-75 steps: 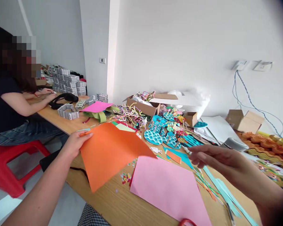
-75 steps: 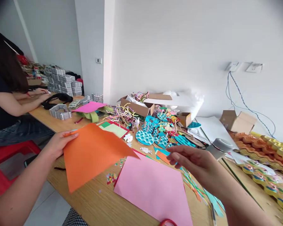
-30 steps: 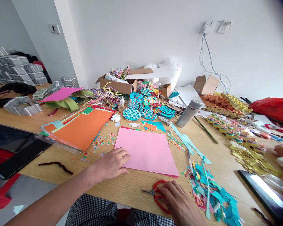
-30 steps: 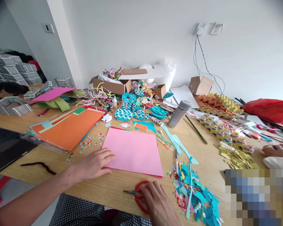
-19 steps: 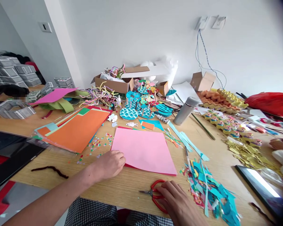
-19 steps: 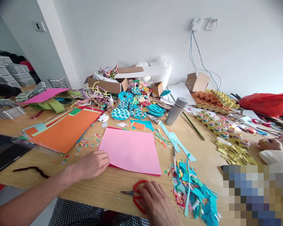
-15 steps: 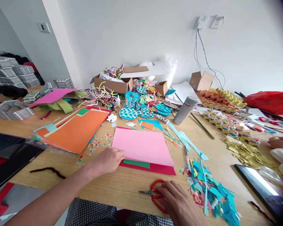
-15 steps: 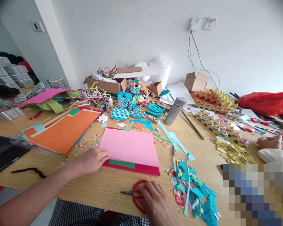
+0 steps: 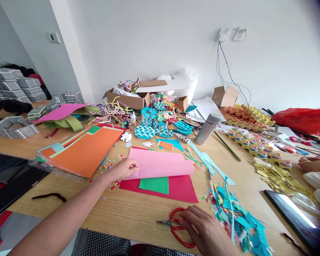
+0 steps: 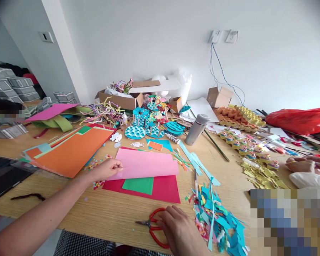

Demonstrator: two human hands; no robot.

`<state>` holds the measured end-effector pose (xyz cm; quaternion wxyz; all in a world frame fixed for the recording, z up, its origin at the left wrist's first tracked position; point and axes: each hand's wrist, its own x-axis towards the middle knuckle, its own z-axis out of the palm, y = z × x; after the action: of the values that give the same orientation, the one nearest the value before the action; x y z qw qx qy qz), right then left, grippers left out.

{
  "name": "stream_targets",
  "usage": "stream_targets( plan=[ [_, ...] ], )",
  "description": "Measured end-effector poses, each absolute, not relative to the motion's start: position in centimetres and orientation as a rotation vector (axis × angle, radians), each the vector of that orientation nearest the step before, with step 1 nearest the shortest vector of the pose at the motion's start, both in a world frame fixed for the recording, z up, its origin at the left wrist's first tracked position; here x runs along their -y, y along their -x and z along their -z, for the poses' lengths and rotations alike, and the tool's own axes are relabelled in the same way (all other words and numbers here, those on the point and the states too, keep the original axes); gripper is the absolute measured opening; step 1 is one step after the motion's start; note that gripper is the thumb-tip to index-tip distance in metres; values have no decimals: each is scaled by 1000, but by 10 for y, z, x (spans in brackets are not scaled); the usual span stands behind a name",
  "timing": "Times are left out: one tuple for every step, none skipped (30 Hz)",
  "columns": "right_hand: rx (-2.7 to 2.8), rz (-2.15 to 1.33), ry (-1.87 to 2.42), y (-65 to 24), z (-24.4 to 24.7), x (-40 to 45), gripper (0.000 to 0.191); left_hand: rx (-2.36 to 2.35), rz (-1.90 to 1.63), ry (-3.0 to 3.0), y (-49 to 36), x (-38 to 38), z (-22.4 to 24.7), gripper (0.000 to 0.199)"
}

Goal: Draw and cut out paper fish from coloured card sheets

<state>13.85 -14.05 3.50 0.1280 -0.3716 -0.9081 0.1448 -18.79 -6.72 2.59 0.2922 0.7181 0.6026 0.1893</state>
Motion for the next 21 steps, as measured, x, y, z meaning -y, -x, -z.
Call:
stream_targets(
  plan=[
    [2574,-415,1138,-142,-37,133,27,-1608,-507,-1912,187,68,-27,19],
    [2483,-403,1219,-147,-38,123,28,-1612,-509,-1913,187,69,-28,20],
    [2379,-388,1307,-152,-38,111,27,-1614,-509,-1918,186,71,-30,19],
    [2260,-388,1401,-157,-39,96,25,-1616,-508,-1927,185,73,-32,19],
    [2157,-413,1481,-162,-38,81,26,-1619,-506,-1937,184,75,-34,20],
    [2084,-425,1521,-166,-37,64,32,-1621,-502,-1949,183,78,-36,20],
    [2069,-439,1514,-170,-36,49,42,-1623,-499,-1961,182,81,-39,20],
    [2080,-458,1500,-172,-35,35,49,-1627,-497,-1972,181,83,-41,21],
    [2114,-507,1469,-173,-34,24,48,-1630,-496,-1980,180,86,-42,21],
    [2183,-572,1417,-173,-34,15,39,-1631,-497,-1986,180,88,-42,21],
    [2255,-625,1360,-173,-34,10,29,-1629,-498,-1988,180,91,-42,20],
    [2317,-654,1302,-171,-34,7,21,-1623,-500,-1988,180,93,-41,18],
    [2362,-650,1246,-169,-34,7,17,-1613,-500,-1983,180,94,-40,16],
    [2383,-614,1190,-167,-34,8,17,-1597,-498,-1974,180,96,-39,14],
    [2376,-552,1140,-165,-35,10,18,-1581,-491,-1968,180,98,-37,13],
    [2351,-478,1087,-164,-36,13,18,-1574,-483,-1973,181,100,-36,14],
    [2324,-409,1027,-163,-37,16,18,-1580,-479,-1992,181,102,-36,14],
    [2298,-347,966,-163,-39,19,19,-1603,-487,-2025,183,103,-37,15],
    [2269,-289,914,-162,-42,22,20,-1637,-515,-2068,185,105,-40,16],
    [2239,-238,873,-162,-47,25,21,-1677,-566,-2116,187,106,-46,17],
    [2208,-195,838,-161,-52,27,22,-1714,-647,-2151,189,107,-53,17]
  ],
)
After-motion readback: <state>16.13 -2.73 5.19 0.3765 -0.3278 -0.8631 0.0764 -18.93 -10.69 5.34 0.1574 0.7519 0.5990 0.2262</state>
